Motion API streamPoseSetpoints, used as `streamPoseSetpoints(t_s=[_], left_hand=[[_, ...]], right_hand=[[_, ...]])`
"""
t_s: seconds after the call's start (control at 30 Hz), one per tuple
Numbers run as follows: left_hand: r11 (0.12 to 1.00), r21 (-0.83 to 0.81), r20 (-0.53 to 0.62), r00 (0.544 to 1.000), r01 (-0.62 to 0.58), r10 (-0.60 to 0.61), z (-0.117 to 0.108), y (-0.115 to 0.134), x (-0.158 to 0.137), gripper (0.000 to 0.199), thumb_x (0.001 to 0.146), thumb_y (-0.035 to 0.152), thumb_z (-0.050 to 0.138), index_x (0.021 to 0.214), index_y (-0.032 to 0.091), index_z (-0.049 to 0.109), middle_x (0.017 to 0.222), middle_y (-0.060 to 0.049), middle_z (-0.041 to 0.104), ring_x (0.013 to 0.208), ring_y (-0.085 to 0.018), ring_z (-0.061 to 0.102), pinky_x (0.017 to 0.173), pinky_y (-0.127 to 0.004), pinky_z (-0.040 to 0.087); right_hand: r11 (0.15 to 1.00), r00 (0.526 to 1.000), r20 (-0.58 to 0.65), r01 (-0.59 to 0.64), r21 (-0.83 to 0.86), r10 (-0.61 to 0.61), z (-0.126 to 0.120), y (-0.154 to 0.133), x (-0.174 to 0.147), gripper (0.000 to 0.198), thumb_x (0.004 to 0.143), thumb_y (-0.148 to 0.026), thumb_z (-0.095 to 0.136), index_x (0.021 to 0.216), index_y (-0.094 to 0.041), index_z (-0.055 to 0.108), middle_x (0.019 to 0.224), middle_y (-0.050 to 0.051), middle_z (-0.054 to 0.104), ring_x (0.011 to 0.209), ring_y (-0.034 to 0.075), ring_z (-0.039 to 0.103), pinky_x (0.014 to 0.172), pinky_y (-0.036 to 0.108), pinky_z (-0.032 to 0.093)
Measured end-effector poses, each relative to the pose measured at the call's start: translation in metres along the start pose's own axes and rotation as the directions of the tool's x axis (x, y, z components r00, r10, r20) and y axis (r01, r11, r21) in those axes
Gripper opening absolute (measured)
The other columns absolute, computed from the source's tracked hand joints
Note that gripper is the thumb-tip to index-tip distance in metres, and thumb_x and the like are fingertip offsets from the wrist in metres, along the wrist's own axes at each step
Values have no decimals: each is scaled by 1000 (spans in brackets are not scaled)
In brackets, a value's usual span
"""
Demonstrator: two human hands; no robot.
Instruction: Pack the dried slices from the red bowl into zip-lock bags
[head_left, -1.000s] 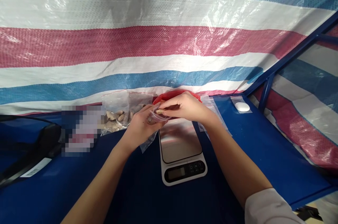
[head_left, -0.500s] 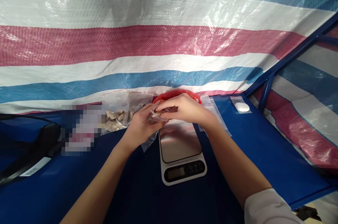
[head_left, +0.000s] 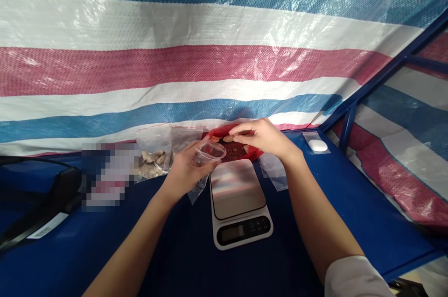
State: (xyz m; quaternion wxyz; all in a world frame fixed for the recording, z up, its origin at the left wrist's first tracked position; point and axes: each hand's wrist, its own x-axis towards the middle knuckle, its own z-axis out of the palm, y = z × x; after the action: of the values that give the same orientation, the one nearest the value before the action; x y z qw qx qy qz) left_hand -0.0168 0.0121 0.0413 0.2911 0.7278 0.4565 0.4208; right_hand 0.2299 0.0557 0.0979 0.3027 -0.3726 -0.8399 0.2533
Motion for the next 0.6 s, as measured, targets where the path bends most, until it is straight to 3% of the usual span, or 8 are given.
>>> streamPoseSetpoints(t_s=[0.23, 0.4, 0.6], left_hand=[[999, -6, 36, 999, 31, -31, 2, -1, 0, 63, 82, 46, 78, 138, 24, 63, 132, -9, 70, 115, -32, 70, 94, -45, 60], [999, -21, 51, 998, 31, -30, 2, -1, 0, 61, 83, 47, 78, 138, 24, 63, 135, -10, 68, 118, -32, 68, 95, -45, 60], [999, 1, 60, 998, 35, -35, 1, 1, 0, 60, 82, 48, 78, 135, 23, 66, 130, -10, 71, 114, -33, 70, 91, -45, 61]], right_hand=[[912, 967, 105, -181, -367, 234, 7, 33, -6, 23, 91, -18, 61, 96, -24, 82, 91, 2, 79, 79, 18, 68, 73, 28, 44], [829, 938, 166, -173, -532, 303, 19, 49, -8, 27, 92, -18, 55, 96, -25, 81, 96, 4, 79, 82, 19, 66, 70, 28, 39], [755, 924, 201, -125, -644, 324, 18, 50, -9, 28, 92, -17, 53, 105, -24, 76, 97, 7, 78, 79, 20, 65, 64, 29, 34]])
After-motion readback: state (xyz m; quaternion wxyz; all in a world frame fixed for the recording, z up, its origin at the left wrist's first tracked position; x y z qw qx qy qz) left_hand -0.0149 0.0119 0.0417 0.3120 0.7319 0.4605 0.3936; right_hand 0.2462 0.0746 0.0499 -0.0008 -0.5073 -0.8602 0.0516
